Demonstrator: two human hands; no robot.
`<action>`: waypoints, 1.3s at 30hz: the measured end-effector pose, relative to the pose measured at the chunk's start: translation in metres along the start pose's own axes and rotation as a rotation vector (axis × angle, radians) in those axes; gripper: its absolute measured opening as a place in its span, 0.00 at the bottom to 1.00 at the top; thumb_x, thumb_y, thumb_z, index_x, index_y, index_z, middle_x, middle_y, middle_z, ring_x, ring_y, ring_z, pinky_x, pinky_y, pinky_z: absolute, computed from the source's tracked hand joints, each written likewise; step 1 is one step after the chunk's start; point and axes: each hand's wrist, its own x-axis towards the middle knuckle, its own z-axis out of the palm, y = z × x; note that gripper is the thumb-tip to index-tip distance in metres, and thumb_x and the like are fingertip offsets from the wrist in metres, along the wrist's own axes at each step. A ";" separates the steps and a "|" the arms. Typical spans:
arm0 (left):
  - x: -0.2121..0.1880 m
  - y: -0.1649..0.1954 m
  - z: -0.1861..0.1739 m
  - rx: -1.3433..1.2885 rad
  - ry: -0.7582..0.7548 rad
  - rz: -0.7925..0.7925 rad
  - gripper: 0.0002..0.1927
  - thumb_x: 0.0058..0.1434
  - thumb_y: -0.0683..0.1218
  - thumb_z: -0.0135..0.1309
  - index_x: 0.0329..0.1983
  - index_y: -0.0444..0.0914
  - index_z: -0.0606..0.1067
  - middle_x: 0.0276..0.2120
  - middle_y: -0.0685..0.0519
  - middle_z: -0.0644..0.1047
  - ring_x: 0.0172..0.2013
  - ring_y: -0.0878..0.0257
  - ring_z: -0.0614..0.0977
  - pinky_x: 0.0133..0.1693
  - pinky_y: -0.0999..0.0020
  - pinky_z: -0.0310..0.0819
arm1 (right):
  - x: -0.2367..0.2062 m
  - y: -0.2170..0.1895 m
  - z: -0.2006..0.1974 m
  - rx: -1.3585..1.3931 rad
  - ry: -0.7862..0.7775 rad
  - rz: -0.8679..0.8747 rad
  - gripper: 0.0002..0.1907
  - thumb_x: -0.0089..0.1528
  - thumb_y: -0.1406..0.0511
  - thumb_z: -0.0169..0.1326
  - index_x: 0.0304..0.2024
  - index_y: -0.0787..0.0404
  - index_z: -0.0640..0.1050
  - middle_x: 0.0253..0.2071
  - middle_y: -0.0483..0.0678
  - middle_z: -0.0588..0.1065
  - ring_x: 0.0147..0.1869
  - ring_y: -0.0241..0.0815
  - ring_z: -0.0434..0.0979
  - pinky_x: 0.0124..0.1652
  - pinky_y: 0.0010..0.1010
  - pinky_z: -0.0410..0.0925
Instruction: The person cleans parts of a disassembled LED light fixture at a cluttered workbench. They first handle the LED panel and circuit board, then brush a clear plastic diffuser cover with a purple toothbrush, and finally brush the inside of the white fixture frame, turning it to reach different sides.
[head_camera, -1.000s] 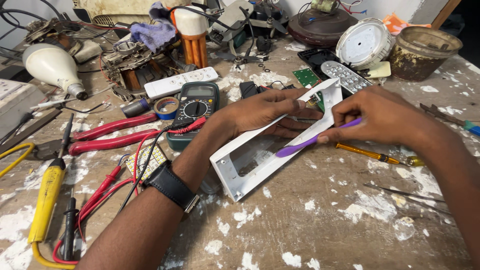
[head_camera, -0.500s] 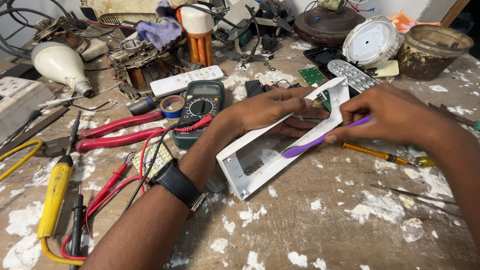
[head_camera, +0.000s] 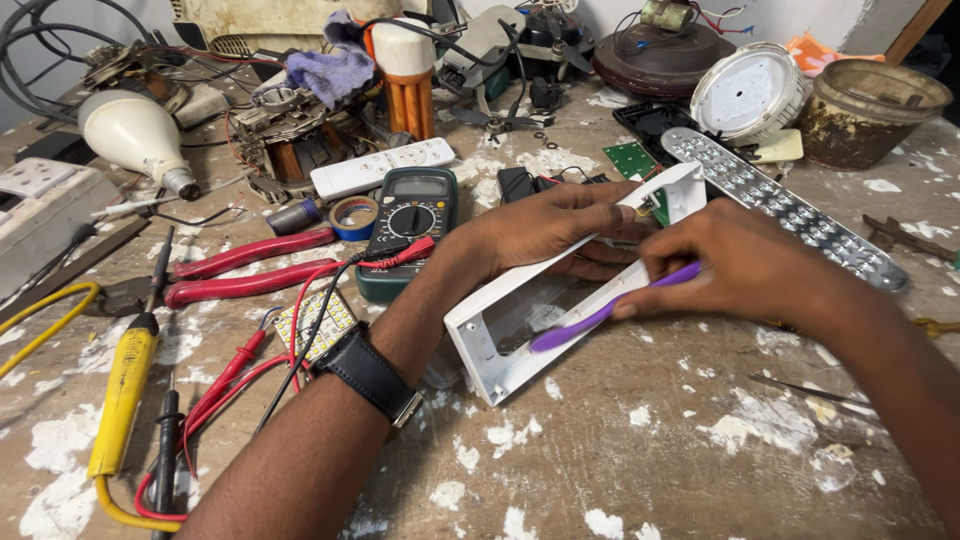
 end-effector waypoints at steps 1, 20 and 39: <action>0.000 -0.002 -0.001 0.005 0.008 -0.001 0.40 0.70 0.54 0.44 0.78 0.40 0.42 0.68 0.44 0.68 0.65 0.51 0.73 0.64 0.55 0.72 | -0.001 -0.006 0.002 0.007 0.030 -0.083 0.26 0.46 0.39 0.67 0.20 0.52 0.82 0.14 0.41 0.74 0.20 0.37 0.72 0.25 0.36 0.62; 0.002 0.003 0.004 0.098 0.012 -0.003 0.38 0.71 0.55 0.40 0.78 0.41 0.43 0.65 0.45 0.71 0.64 0.50 0.75 0.63 0.56 0.73 | 0.001 0.010 -0.004 -0.040 -0.021 0.060 0.29 0.43 0.37 0.66 0.22 0.53 0.85 0.16 0.45 0.77 0.22 0.42 0.74 0.28 0.38 0.61; 0.003 0.001 0.003 0.037 0.019 -0.004 0.35 0.72 0.53 0.42 0.78 0.41 0.46 0.65 0.44 0.71 0.63 0.50 0.76 0.63 0.54 0.74 | -0.001 0.003 -0.003 -0.077 -0.019 0.042 0.32 0.46 0.36 0.66 0.20 0.57 0.85 0.19 0.45 0.76 0.25 0.42 0.76 0.30 0.38 0.66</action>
